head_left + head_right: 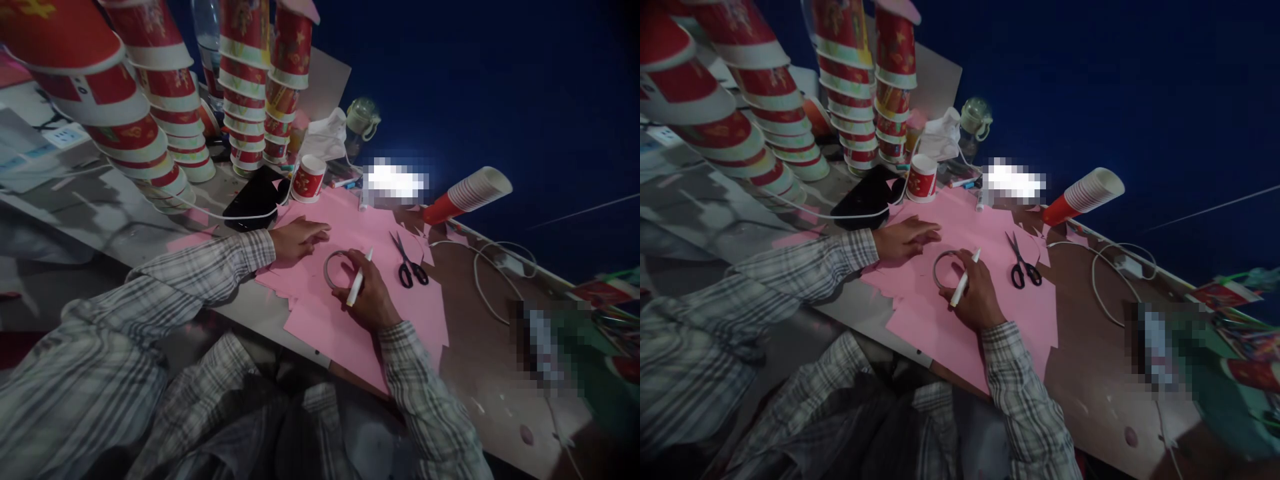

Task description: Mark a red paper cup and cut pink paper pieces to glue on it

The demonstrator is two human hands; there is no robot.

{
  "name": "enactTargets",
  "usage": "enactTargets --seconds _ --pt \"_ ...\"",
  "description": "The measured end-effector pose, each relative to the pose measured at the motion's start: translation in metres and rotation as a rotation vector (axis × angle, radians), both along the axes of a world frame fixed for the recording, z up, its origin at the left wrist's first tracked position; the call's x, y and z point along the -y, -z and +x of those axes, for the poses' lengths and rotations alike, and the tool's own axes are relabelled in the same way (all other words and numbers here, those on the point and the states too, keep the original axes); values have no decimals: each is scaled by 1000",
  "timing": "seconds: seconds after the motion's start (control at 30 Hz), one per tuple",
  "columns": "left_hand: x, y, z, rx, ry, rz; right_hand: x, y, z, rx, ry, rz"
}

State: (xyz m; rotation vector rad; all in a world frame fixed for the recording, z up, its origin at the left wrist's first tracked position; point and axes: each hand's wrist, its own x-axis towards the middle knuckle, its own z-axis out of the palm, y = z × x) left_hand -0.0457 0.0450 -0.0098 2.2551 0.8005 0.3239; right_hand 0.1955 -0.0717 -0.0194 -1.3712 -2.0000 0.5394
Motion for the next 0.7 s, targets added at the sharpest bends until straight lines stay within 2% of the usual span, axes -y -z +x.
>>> enactTargets --seconds 0.17,0.43,0.7 --pt "0 4 -2 48 37 -55 0 0 -1 13 -15 29" --pt "11 7 5 -66 -11 187 -1 3 -2 -41 -8 -10" --pt "9 12 4 -46 3 190 -1 7 0 -40 36 24"
